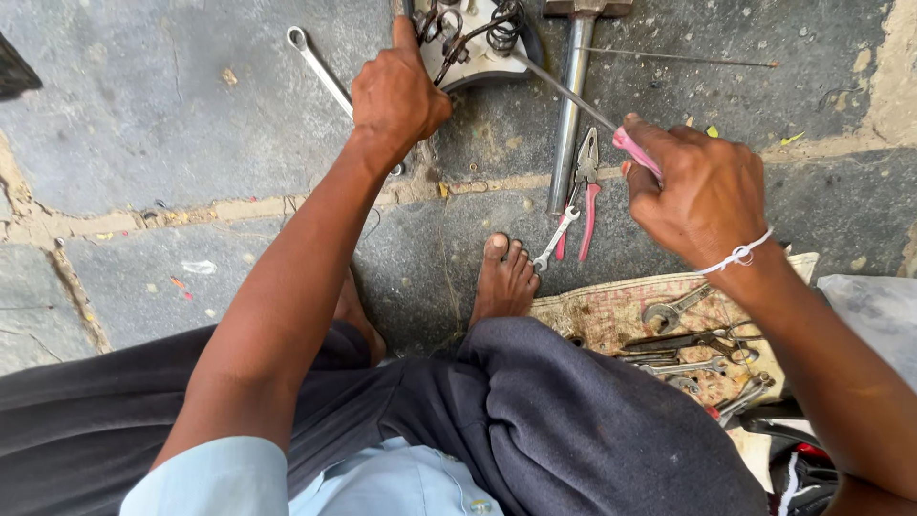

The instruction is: The person disassembles and reassembles a bicycle seat using various tools, removing springs and the seat cover before reattaching the internal metal frame to the seat base with a screwdriver and pliers.

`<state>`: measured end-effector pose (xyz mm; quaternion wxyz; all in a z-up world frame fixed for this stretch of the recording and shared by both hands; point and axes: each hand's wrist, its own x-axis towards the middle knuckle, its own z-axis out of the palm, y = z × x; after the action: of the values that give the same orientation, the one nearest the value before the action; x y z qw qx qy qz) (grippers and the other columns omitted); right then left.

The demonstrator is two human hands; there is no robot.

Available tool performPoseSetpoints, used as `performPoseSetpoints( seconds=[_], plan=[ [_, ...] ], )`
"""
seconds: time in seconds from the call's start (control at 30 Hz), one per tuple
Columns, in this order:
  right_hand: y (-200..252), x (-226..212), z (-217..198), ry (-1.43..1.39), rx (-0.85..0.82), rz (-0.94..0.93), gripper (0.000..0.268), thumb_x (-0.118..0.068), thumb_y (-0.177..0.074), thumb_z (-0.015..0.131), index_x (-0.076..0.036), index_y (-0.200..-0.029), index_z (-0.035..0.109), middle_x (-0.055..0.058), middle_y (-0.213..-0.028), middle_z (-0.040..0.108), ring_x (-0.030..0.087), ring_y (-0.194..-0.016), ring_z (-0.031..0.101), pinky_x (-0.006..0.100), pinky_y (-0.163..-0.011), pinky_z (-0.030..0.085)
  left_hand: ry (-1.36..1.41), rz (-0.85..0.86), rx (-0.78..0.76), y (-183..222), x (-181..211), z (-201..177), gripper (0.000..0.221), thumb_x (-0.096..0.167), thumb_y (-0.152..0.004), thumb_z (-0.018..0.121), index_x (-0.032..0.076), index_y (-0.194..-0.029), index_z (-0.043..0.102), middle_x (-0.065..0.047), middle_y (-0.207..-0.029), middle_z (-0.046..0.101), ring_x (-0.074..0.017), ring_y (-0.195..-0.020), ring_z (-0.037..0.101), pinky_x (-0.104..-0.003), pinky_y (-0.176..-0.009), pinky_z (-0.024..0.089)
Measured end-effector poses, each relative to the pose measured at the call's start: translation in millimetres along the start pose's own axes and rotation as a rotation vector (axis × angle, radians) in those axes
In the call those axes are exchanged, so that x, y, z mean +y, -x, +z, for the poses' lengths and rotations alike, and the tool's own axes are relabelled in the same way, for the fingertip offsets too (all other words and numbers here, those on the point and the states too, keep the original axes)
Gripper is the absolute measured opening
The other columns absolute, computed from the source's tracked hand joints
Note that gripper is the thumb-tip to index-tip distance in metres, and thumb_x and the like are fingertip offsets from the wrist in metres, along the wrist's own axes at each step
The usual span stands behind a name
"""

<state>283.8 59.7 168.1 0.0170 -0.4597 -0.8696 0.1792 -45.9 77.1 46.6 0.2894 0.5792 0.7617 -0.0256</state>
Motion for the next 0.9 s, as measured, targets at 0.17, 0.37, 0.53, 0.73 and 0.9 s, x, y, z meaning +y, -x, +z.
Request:
performPoseSetpoints(
  seconds=[0.17,0.37,0.53,0.73,0.9],
  plan=[
    [-7.9,36.2,6.9,-0.286,0.056,-0.124,0.027,-0.013,-0.097,0.066,-0.003,-0.122,0.073,0.020,-0.094,0.073,0.021,-0.062,0.066,0.034,-0.049,0.051,0.024,-0.003,-0.041,0.1,-2.2,-4.5,0.054,0.006,-0.076,0.066,-0.001,-0.124,0.041,-0.021,-0.084,0.068,-0.0369,-0.071,0.070,-0.049,-0.070,0.059],
    [-1.4,57.1,36.2,-0.377,0.081,-0.073,0.030,-0.012,-0.100,0.065,-0.006,-0.130,0.071,0.015,-0.091,0.072,0.014,-0.063,0.064,0.027,-0.046,0.048,0.014,0.031,-0.021,-8.0,-14.5,-2.8,0.057,0.013,-0.080,0.063,-0.002,-0.129,0.039,-0.025,-0.086,0.068,-0.0416,-0.073,0.070,-0.052,-0.066,0.059],
    [-2.1,76.4,24.1,0.114,-0.083,-0.210,0.033,-0.014,-0.098,0.065,-0.007,-0.129,0.075,0.013,-0.073,0.074,0.015,-0.037,0.054,0.032,-0.031,0.040,-0.075,0.099,0.032,-8.6,-33.3,9.0,0.067,0.012,-0.072,0.066,-0.004,-0.131,0.038,-0.030,-0.088,0.067,-0.0482,-0.078,0.068,-0.054,-0.075,0.056],
    [5.8,73.6,42.6,-0.349,0.009,-0.063,0.029,-0.019,-0.105,0.066,-0.008,-0.131,0.072,0.017,-0.101,0.077,0.012,-0.056,0.061,0.027,-0.044,0.047,-0.015,0.119,0.079,-3.6,-27.7,10.7,0.068,0.018,-0.073,0.072,-0.004,-0.128,0.040,-0.031,-0.088,0.067,-0.0483,-0.079,0.067,-0.054,-0.075,0.055],
    [45.4,46.0,103.5,-0.458,0.215,-0.007,0.037,-0.018,-0.103,0.074,-0.002,-0.135,0.067,0.017,-0.103,0.074,0.016,-0.080,0.070,0.030,-0.064,0.055,-0.045,0.061,-0.015,-3.7,-34.0,12.9,0.067,0.014,-0.075,0.067,-0.004,-0.133,0.038,-0.025,-0.084,0.067,-0.0407,-0.071,0.067,-0.051,-0.071,0.058]
  ],
)
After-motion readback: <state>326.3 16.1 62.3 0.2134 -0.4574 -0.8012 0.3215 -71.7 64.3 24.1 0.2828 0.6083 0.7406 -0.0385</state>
